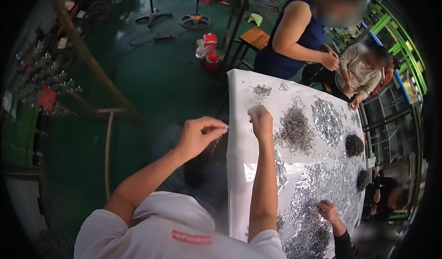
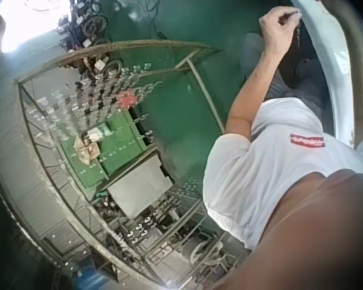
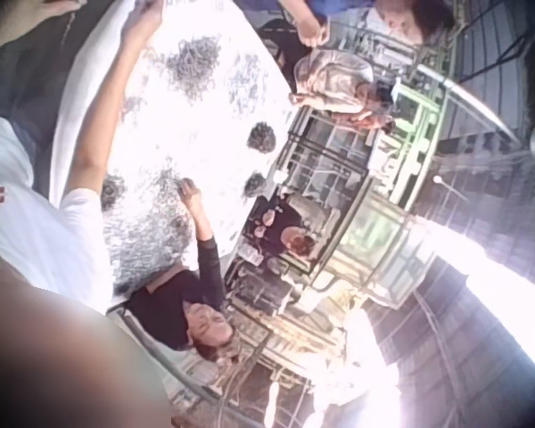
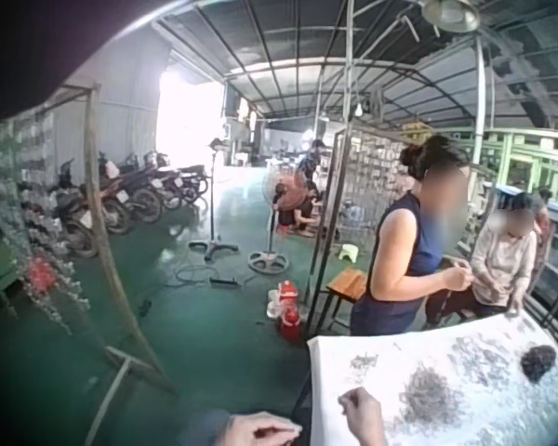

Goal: The person picks small metal hooks and clips from a table and links them together by hand. They repeatedly form short chains and hang them on a nearby metal rack. The process continues with multiple units assembled and hung.

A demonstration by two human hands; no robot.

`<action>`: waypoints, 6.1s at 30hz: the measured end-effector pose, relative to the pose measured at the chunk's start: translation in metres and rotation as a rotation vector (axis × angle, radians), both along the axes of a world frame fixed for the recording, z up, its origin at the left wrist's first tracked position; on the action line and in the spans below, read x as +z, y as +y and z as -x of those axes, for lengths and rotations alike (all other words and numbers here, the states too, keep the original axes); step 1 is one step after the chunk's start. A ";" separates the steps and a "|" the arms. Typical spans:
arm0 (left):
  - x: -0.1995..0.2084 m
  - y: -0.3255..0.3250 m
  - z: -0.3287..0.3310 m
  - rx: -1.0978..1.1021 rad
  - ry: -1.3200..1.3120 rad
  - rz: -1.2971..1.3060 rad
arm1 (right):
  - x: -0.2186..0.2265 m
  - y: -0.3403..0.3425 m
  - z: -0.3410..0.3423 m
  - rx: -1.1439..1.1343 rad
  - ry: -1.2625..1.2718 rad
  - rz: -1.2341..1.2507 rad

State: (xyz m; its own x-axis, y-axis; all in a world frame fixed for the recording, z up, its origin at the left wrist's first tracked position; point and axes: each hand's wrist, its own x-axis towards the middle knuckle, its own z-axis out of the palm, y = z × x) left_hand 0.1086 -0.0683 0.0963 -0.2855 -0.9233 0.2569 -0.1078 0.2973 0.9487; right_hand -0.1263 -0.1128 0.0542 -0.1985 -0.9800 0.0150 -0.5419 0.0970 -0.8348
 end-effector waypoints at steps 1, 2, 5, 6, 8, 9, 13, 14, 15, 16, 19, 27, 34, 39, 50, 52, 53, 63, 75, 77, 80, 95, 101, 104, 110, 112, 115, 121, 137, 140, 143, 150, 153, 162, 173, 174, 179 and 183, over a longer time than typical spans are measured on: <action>0.000 -0.003 -0.004 0.030 -0.015 -0.021 | 0.014 0.002 -0.016 0.027 -0.181 0.024; -0.001 -0.007 -0.008 0.070 -0.036 -0.007 | 0.027 0.005 -0.034 0.074 -0.370 0.065; 0.000 -0.022 -0.021 0.175 0.022 0.035 | 0.058 0.011 -0.082 0.175 -0.661 0.121; 0.000 -0.032 -0.025 0.221 0.048 0.053 | 0.066 0.007 -0.095 0.238 -0.718 0.157; 0.005 -0.042 -0.041 0.263 0.021 0.057 | 0.075 0.004 -0.121 0.217 -0.745 0.123; 0.007 -0.046 -0.050 0.284 0.005 0.026 | 0.077 0.002 -0.133 0.220 -0.754 0.122; 0.014 -0.064 -0.082 0.387 0.000 0.057 | 0.077 -0.022 -0.171 0.203 -0.670 0.107; 0.015 -0.069 -0.090 0.410 0.010 0.082 | 0.075 -0.029 -0.181 0.201 -0.658 0.119; 0.016 -0.074 -0.100 0.431 0.001 0.115 | 0.073 -0.038 -0.192 0.199 -0.645 0.132; 0.017 -0.078 -0.109 0.449 -0.001 0.146 | 0.072 -0.046 -0.203 0.196 -0.632 0.146; 0.019 -0.090 -0.137 0.523 0.001 0.253 | 0.070 -0.067 -0.240 0.215 -0.651 0.206; 0.034 -0.104 -0.230 0.727 -0.023 0.374 | 0.093 -0.096 -0.343 0.353 -0.692 0.203; 0.050 -0.084 -0.304 0.908 0.004 0.425 | 0.107 -0.092 -0.433 0.474 -0.638 0.207; 0.052 -0.058 -0.350 1.040 -0.038 0.438 | 0.108 -0.078 -0.490 0.538 -0.729 0.156; 0.075 0.027 -0.421 1.409 -0.363 0.605 | 0.129 -0.018 -0.600 0.866 -0.918 0.120; 0.070 0.047 -0.431 1.489 -0.317 0.630 | 0.142 -0.009 -0.618 0.925 -0.904 0.121; 0.060 0.060 -0.435 1.510 -0.270 0.590 | 0.150 -0.005 -0.626 0.959 -0.892 0.124; -0.245 0.228 -0.327 1.138 -0.658 -0.562 | 0.268 0.007 -0.716 1.205 -0.836 0.238; -0.341 0.292 -0.278 0.934 -1.083 -0.491 | 0.392 -0.019 -0.815 1.390 -0.797 0.301; -0.339 0.294 -0.280 0.892 -1.051 -0.484 | 0.398 -0.010 -0.822 1.339 -0.816 0.340; -0.333 0.292 -0.280 0.856 -1.067 -0.531 | 0.418 0.001 -0.832 1.306 -0.770 0.362; -0.353 0.285 -0.289 0.985 -1.000 -0.365 | 0.481 -0.016 -0.877 1.147 -0.670 0.420; -0.343 0.278 -0.300 0.982 -1.002 -0.364 | 0.490 -0.014 -0.882 1.177 -0.661 0.423; -0.342 0.277 -0.300 0.977 -1.004 -0.360 | 0.491 -0.012 -0.882 1.191 -0.651 0.415; -0.340 0.276 -0.303 0.975 -1.009 -0.363 | 0.490 -0.006 -0.881 1.205 -0.629 0.392; -0.340 0.277 -0.304 0.974 -1.001 -0.354 | 0.490 -0.005 -0.880 1.197 -0.631 0.382; -0.338 0.277 -0.304 0.973 -1.011 -0.362 | 0.490 -0.004 -0.879 1.211 -0.629 0.378; -0.337 0.278 -0.303 0.967 -1.016 -0.349 | 0.491 -0.006 -0.883 1.228 -0.627 0.333; -0.319 0.291 -0.276 0.922 -1.036 -0.517 | 0.446 -0.029 -0.850 1.309 -0.604 0.203; -0.318 0.290 -0.280 0.937 -1.000 -0.510 | 0.394 -0.017 -0.770 1.379 -0.445 0.266; -0.321 0.288 -0.281 1.042 -0.974 -0.406 | 0.326 0.003 -0.651 1.479 -0.142 0.368; -0.342 0.290 -0.298 0.895 -0.981 -0.428 | 0.134 0.041 -0.374 1.160 -0.191 0.072; -0.349 0.284 -0.326 0.739 -0.982 -0.543 | 0.056 0.076 -0.251 0.744 -0.225 -0.089; -0.279 0.072 -0.258 0.354 -0.886 -0.185 | -0.050 0.158 0.032 -0.227 0.131 -0.023; -0.113 -0.050 0.085 -0.274 -0.267 0.227 | -0.079 0.067 0.088 -0.433 0.448 -0.156; -0.115 -0.056 0.101 -0.278 -0.244 0.322 | -0.081 0.062 0.087 -0.406 0.349 -0.070; -0.131 -0.086 0.128 -0.286 -0.192 0.086 | -0.075 0.058 0.095 -0.508 0.204 -0.035; -0.139 -0.095 0.125 -0.298 -0.084 -0.080 | -0.065 0.068 0.073 -0.496 0.277 -0.322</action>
